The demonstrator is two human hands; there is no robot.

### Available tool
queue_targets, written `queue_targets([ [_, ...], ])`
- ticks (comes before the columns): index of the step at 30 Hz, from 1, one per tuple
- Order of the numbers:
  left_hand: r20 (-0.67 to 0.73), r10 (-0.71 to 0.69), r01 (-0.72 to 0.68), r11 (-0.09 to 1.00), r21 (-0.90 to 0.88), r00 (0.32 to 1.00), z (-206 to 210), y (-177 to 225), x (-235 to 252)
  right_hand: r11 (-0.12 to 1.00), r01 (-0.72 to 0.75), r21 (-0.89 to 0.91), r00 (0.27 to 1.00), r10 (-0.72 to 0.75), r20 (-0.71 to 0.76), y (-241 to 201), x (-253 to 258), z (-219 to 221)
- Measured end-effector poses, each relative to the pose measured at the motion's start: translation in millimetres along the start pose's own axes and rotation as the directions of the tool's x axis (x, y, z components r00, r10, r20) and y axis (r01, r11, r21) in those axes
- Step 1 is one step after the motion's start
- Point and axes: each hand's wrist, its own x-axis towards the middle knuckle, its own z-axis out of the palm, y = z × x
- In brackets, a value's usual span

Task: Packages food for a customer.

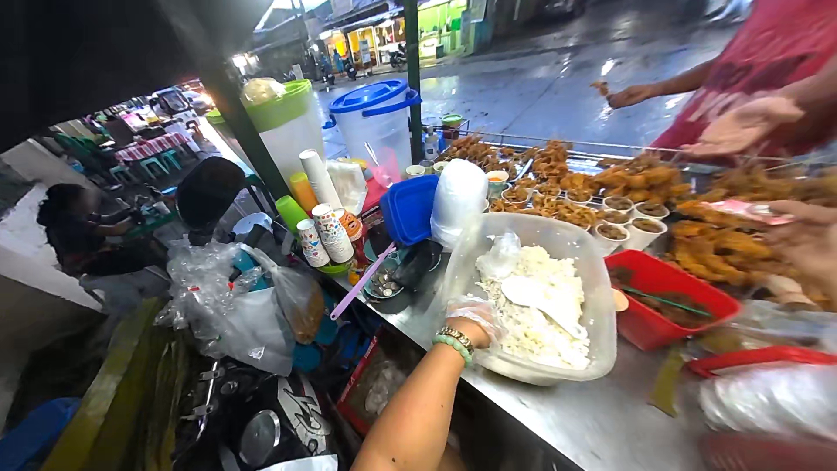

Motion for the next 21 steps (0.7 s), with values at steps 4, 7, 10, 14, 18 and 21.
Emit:
queue_targets([
  [4, 0.011, -0.014, 0.014, 1.0, 0.021, 1.0, 6, -6, 9, 0.979, 0.136, 0.15, 0.982, -0.153, 0.11, 42, 77, -21],
  [7, -0.005, 0.007, -0.007, 1.0, 0.013, 1.0, 10, -11, 14, 0.967, 0.093, 0.239, 0.994, -0.104, 0.034, 27, 72, -10],
  [10, 0.006, -0.043, 0.042, 0.997, 0.057, 0.999, 9, -11, 21, 0.964, 0.108, 0.244, 0.991, -0.123, 0.048, 23, 90, -9],
  [14, 0.002, -0.05, 0.05, 0.992, 0.116, 0.999, 6, -14, 24, 0.967, 0.156, 0.2, 0.985, -0.168, 0.043, 29, 115, -5],
  [18, 0.015, -0.054, 0.051, 0.986, 0.157, 0.998, 2, -11, 22, 0.973, 0.168, 0.157, 0.984, -0.174, 0.028, 34, 131, -3],
  [21, 0.027, -0.059, 0.055, 0.988, 0.142, 0.998, 1, -11, 20, 0.987, 0.146, 0.067, 0.989, -0.146, -0.001, 41, 139, -2],
])
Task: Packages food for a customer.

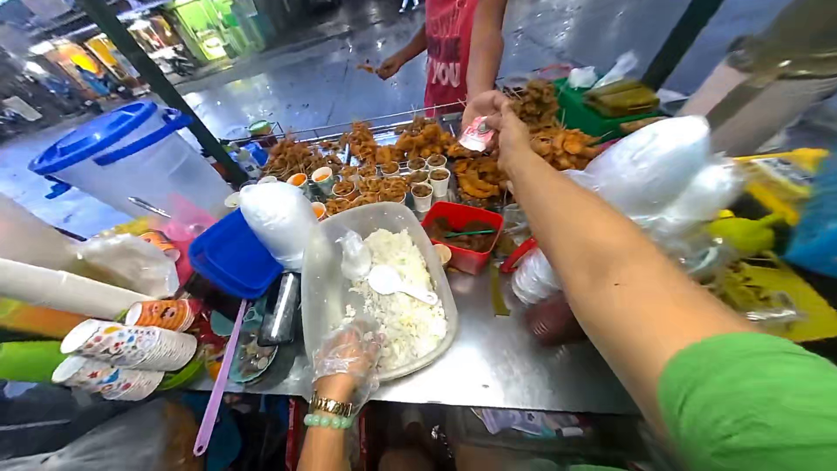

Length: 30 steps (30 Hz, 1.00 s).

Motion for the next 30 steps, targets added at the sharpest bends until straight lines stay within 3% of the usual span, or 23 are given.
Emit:
queue_targets([
  [5, 0.001, 0.015, -0.015, 0.999, -0.038, 1.0, 2, -3, 0, 0.998, 0.024, -0.063, 0.999, -0.022, 0.029, 8, 10, 4],
  [9, 0.024, 0.006, -0.005, 0.999, -0.042, 1.0, 1, -3, 0, 0.963, -0.016, -0.268, 0.999, 0.005, -0.043, 20, 37, 6],
  [11, 0.024, 0.008, -0.007, 0.999, -0.044, 1.0, 2, -3, 0, 0.896, -0.035, -0.442, 0.996, -0.007, -0.094, 21, 36, 11],
  [15, 0.009, 0.013, -0.012, 0.999, -0.052, 1.0, 3, -4, 0, 0.654, -0.123, -0.746, 0.957, -0.122, -0.265, 6, -5, 30],
  [17, 0.009, 0.017, -0.016, 0.999, -0.051, 1.0, 3, -4, 0, 0.572, 0.063, -0.818, 0.946, -0.295, -0.133, 2, -36, 43],
  [19, 0.008, 0.024, -0.023, 0.999, -0.044, 1.0, 2, -3, 0, 0.449, 0.399, -0.8, 0.887, -0.411, 0.212, 11, -71, 68],
  [21, 0.008, 0.031, -0.031, 0.999, -0.036, 0.999, 1, -2, 0, 0.361, 0.686, -0.632, 0.728, -0.319, 0.607, 40, -108, 108],
  [23, 0.005, 0.03, -0.03, 0.999, -0.037, 1.0, 0, -1, -2, 0.33, 0.789, -0.519, 0.577, -0.106, 0.81, 74, -143, 150],
  [26, -0.021, 0.01, -0.011, 0.997, -0.074, 1.0, 0, 1, -5, 0.333, 0.74, -0.584, 0.559, 0.178, 0.81, 109, -168, 176],
  [30, -0.202, -0.073, 0.029, 0.977, -0.212, 0.977, -1, 4, -16, 0.315, 0.694, -0.647, 0.61, 0.219, 0.761, 91, -160, 160],
])
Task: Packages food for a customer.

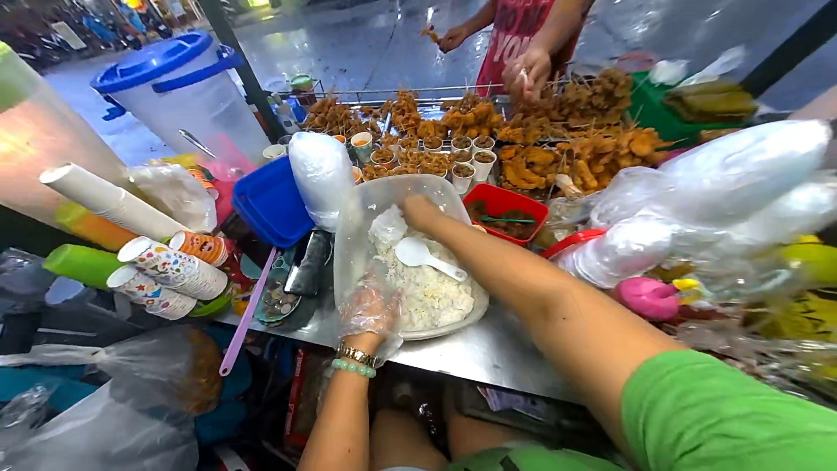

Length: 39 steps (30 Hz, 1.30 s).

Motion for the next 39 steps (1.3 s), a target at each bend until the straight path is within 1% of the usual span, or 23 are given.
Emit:
queue_targets([
  [2, -0.138, -0.007, -0.003, 0.997, -0.072, 0.99, 0, 2, -3, 0.995, 0.046, 0.086, 0.996, -0.039, -0.077, 10, -20, -21],
  [4, -0.31, 0.009, -0.058, 0.987, -0.148, 0.951, 3, -1, -3, 0.969, 0.083, 0.231, 0.991, -0.056, -0.122, 18, -48, -32],
  [6, -0.435, 0.03, -0.15, 0.958, -0.246, 0.9, 7, -6, -4, 0.927, 0.044, 0.373, 0.999, -0.038, -0.023, 18, -80, -38],
  [9, -0.531, 0.078, -0.321, 0.866, -0.384, 0.844, 14, -17, -6, 0.833, -0.028, 0.552, 0.985, -0.069, 0.155, 13, -115, -34],
  [11, -0.591, 0.111, -0.399, 0.834, -0.382, 0.799, 20, -23, -10, 0.789, -0.044, 0.612, 0.969, -0.116, 0.218, 9, -129, -29],
  [14, -0.712, 0.133, -0.404, 0.886, -0.226, 0.69, 19, -35, -13, 0.812, -0.004, 0.583, 0.963, -0.153, 0.22, 2, -136, -27],
  [17, -0.747, 0.098, -0.353, 0.916, -0.19, 0.658, 9, -51, -18, 0.834, 0.001, 0.552, 0.983, -0.102, 0.152, 4, -133, -30],
  [19, -0.753, 0.03, -0.309, 0.922, -0.233, 0.658, 3, -58, -21, 0.814, -0.042, 0.58, 0.993, -0.028, 0.111, 7, -128, -35],
  [22, -0.735, -0.15, -0.231, 0.891, -0.39, 0.661, -4, -60, -28, 0.727, -0.095, 0.68, 0.993, 0.117, 0.014, 18, -112, -40],
  [23, -0.719, -0.215, -0.201, 0.872, -0.446, 0.661, -6, -59, -30, 0.716, -0.109, 0.689, 0.985, 0.173, -0.024, 22, -105, -41],
  [24, -0.702, -0.271, -0.181, 0.849, -0.497, 0.659, -8, -59, -31, 0.733, -0.132, 0.667, 0.973, 0.225, -0.055, 26, -99, -44],
  [26, -0.693, -0.344, -0.191, 0.799, -0.571, 0.634, -7, -60, -34, 0.839, -0.172, 0.515, 0.95, 0.279, -0.138, 39, -89, -47],
  [28, -0.693, -0.384, -0.26, 0.73, -0.632, 0.61, -4, -61, -35, 0.923, -0.172, 0.346, 0.931, 0.267, -0.25, 43, -91, -48],
  [29, -0.694, -0.406, -0.309, 0.681, -0.664, 0.595, -2, -60, -36, 0.947, -0.149, 0.285, 0.925, 0.236, -0.299, 35, -99, -49],
  [30, -0.682, -0.427, -0.355, 0.622, -0.698, 0.593, 0, -56, -37, 0.963, -0.092, 0.253, 0.916, 0.181, -0.358, 23, -111, -48],
  [31, -0.666, -0.436, -0.399, 0.558, -0.728, 0.606, 3, -51, -40, 0.967, 0.005, 0.256, 0.901, 0.107, -0.42, 9, -124, -44],
  [32, -0.64, -0.42, -0.444, 0.477, -0.759, 0.643, 8, -45, -44, 0.947, 0.124, 0.296, 0.89, 0.025, -0.455, -6, -139, -36],
  [33, -0.606, -0.375, -0.471, 0.393, -0.789, 0.702, 13, -37, -47, 0.895, 0.246, 0.372, 0.898, -0.066, -0.435, -22, -154, -26],
  [34, -0.564, -0.31, -0.47, 0.33, -0.819, 0.765, 20, -28, -52, 0.819, 0.328, 0.47, 0.922, -0.169, -0.349, -35, -168, -12],
  [35, -0.506, -0.243, -0.438, 0.284, -0.853, 0.827, 26, -17, -58, 0.769, 0.35, 0.535, 0.936, -0.258, -0.241, -44, -179, 2],
  [36, -0.44, -0.197, -0.384, 0.269, -0.883, 0.876, 31, -6, -64, 0.759, 0.348, 0.55, 0.936, -0.313, -0.16, -49, -184, 14],
  [37, -0.387, -0.189, -0.333, 0.265, -0.905, 0.902, 34, 3, -69, 0.757, 0.337, 0.56, 0.939, -0.316, -0.138, -49, -187, 23],
  [39, -0.337, -0.215, -0.289, 0.224, -0.931, 0.917, 37, 11, -75, 0.73, 0.265, 0.63, 0.964, -0.218, -0.152, -40, -188, 36],
])
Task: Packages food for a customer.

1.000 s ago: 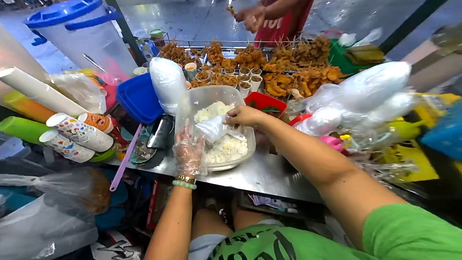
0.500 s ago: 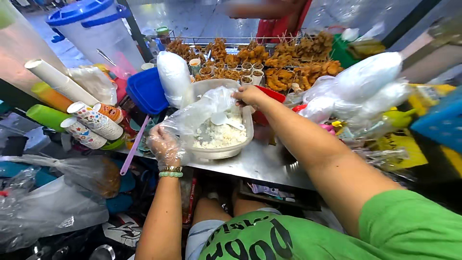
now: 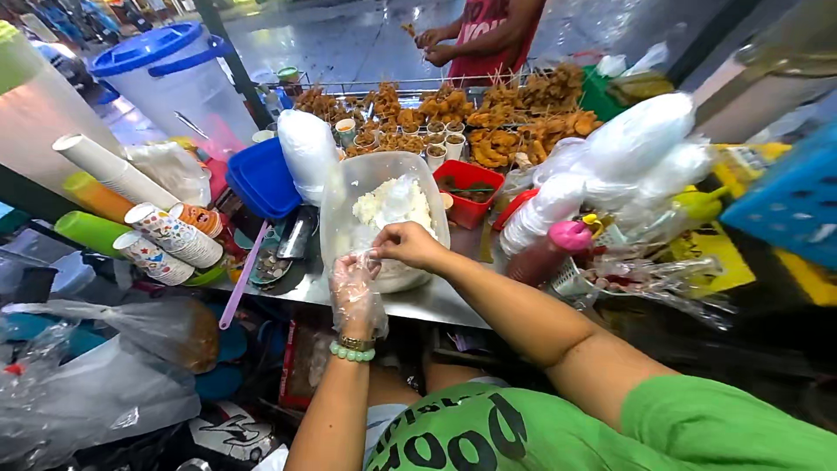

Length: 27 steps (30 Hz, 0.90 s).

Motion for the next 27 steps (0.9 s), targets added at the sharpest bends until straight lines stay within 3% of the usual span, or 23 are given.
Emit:
queue_targets([
  [2, 0.036, -0.042, 0.045, 0.995, -0.086, 0.998, -2, 0, -3, 0.997, -0.06, 0.054, 0.998, 0.061, -0.023, 15, -4, -5],
  [7, 0.321, -0.036, 0.151, 0.928, -0.34, 0.946, -8, -9, -10, 0.999, -0.05, -0.019, 0.993, 0.048, -0.109, 17, -23, -16],
  [8, 0.368, -0.05, 0.177, 0.931, -0.319, 0.928, -4, -5, -13, 0.996, -0.084, 0.025, 0.989, 0.087, -0.116, 16, -24, -16],
  [11, 0.359, -0.066, 0.027, 0.994, 0.11, 0.931, 3, 7, -20, 0.884, -0.19, 0.427, 0.969, 0.24, -0.065, 12, -34, -14],
  [13, 0.228, 0.014, -0.115, 0.893, 0.434, 0.974, -3, -1, -8, 0.734, -0.152, 0.662, 0.973, 0.23, -0.032, 11, -44, -11],
  [14, 0.15, 0.057, -0.123, 0.869, 0.479, 0.987, -6, -8, -1, 0.698, -0.105, 0.708, 0.985, 0.171, -0.022, 10, -49, -9],
  [16, 0.069, 0.036, -0.055, 0.955, 0.293, 0.997, -10, -14, 7, 0.78, 0.005, 0.625, 1.0, 0.013, -0.024, 11, -54, -8],
  [18, 0.197, -0.084, 0.109, 0.987, -0.119, 0.977, -9, 0, 2, 0.918, 0.042, 0.395, 0.996, -0.006, -0.091, 6, -48, -12],
  [19, 0.304, -0.094, 0.166, 0.961, -0.221, 0.948, -10, 8, -1, 0.963, 0.016, 0.27, 0.992, 0.019, -0.127, 3, -41, -18],
  [20, 0.383, -0.041, 0.124, 0.973, -0.193, 0.923, -13, 13, -3, 0.981, -0.009, 0.196, 0.985, 0.043, -0.167, 2, -35, -22],
  [21, 0.401, 0.051, -0.037, 0.998, -0.042, 0.915, -15, 16, -4, 0.988, -0.021, 0.151, 0.981, 0.05, -0.187, 1, -31, -24],
  [22, 0.359, 0.18, -0.264, 0.943, 0.201, 0.916, -15, 18, -4, 0.994, 0.004, 0.111, 0.979, 0.019, -0.204, -1, -28, -23],
  [23, 0.335, 0.319, -0.448, 0.768, 0.457, 0.887, -16, 20, -1, 0.997, 0.057, 0.061, 0.978, -0.043, -0.206, -4, -26, -21],
  [24, 0.329, 0.426, -0.532, 0.567, 0.628, 0.843, -18, 21, 5, 0.992, 0.121, 0.021, 0.973, -0.114, -0.199, -6, -24, -19],
  [25, 0.32, 0.487, -0.542, 0.431, 0.721, 0.813, -21, 22, 12, 0.986, 0.167, -0.004, 0.969, -0.165, -0.184, -9, -20, -20],
  [27, 0.307, 0.518, -0.522, 0.34, 0.782, 0.798, -32, 24, 29, 0.982, 0.168, -0.081, 0.974, -0.178, -0.137, -15, -8, -35],
])
